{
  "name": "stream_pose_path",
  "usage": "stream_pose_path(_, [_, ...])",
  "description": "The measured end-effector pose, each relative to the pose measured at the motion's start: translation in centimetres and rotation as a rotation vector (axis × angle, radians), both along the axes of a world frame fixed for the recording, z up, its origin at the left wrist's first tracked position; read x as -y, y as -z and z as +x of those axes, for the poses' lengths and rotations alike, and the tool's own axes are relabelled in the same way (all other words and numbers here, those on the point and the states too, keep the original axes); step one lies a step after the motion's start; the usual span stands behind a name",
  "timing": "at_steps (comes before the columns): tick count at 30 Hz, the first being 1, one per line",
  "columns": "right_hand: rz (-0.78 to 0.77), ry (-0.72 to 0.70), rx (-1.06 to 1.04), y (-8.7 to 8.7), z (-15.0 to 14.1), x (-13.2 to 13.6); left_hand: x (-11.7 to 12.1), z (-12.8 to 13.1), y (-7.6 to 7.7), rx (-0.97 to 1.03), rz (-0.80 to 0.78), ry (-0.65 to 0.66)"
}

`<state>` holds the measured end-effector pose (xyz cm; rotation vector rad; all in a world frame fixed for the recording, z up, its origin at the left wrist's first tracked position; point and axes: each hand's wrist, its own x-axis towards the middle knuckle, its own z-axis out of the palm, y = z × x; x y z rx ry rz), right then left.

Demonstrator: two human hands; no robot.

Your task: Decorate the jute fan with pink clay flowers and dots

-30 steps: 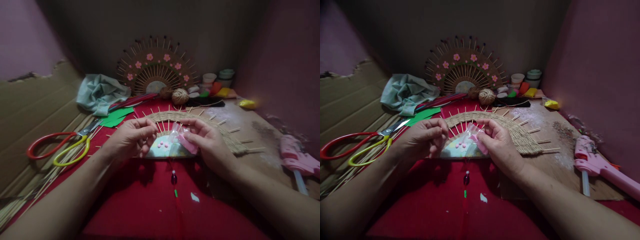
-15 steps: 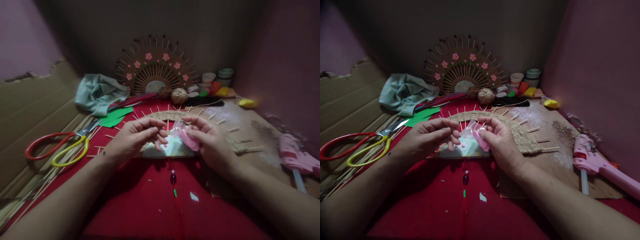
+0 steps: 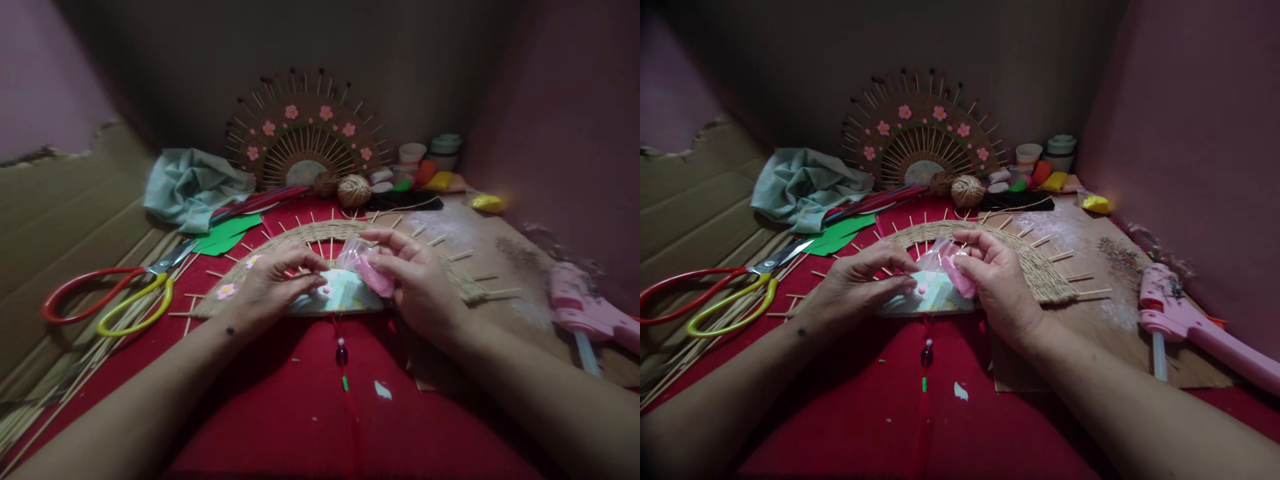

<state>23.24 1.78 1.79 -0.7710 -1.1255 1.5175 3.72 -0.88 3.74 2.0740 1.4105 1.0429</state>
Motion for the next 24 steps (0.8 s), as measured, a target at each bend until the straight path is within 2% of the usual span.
stream_pose_path(3, [0.006, 0.006, 0.008, 0.0, 0.1, -0.1, 0.0, 0.2, 0.3, -0.041, 0.046, 0.023])
stream_pose_path(10, [-0.005, 0.002, -0.031, 0.0, 0.0, -0.3, -0.2, 0.7, 0.2, -0.117, 0.077, -0.024])
stream_pose_path(15, [-0.016, -0.003, -0.062, -0.2, -0.2, -0.3, -0.8, 0.9, 0.7, -0.314, 0.193, 0.049])
stream_pose_path(24, [-0.004, -0.002, -0.053, -0.4, -0.1, -0.1, -1.3, 0.8, 1.5, -0.476, 0.291, 0.162])
